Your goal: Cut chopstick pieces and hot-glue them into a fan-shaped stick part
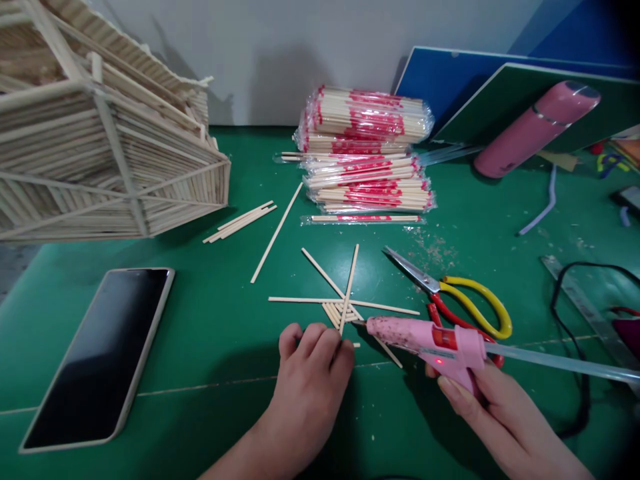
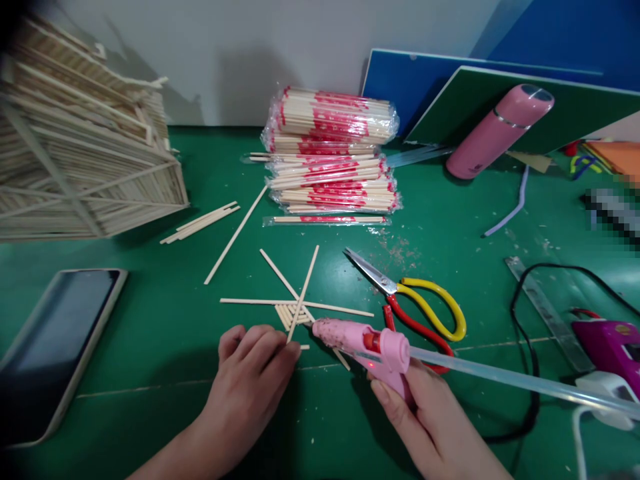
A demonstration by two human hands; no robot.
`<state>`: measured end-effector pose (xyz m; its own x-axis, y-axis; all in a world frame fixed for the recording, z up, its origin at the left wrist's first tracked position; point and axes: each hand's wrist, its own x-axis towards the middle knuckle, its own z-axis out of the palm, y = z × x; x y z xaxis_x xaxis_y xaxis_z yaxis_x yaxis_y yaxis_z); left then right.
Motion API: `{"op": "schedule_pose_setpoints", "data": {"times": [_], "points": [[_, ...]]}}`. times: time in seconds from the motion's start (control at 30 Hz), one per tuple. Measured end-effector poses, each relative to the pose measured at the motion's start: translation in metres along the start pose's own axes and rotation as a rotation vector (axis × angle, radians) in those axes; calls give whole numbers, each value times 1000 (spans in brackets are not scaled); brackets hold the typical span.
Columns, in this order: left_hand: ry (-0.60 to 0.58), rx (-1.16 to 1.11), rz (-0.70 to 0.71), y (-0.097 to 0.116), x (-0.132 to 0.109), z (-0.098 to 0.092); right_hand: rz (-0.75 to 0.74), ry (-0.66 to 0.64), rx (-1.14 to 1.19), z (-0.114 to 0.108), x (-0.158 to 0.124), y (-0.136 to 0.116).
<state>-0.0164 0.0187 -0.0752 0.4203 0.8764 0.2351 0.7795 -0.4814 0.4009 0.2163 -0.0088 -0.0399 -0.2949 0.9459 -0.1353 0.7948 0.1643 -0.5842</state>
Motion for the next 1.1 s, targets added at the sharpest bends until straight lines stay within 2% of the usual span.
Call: {"op": "schedule_pose_setpoints", "data": {"times": [0.5,0.9,1.1], "points": [[21,-9,2,1,1,-2,-24,12,-25,-3,0,1],[19,-13,-6,1,2,-2,28,13,-83,-5,-8,3],[-1,-7,-3,1,1,-3,-11,20,-95,-5,-5,2]]}}
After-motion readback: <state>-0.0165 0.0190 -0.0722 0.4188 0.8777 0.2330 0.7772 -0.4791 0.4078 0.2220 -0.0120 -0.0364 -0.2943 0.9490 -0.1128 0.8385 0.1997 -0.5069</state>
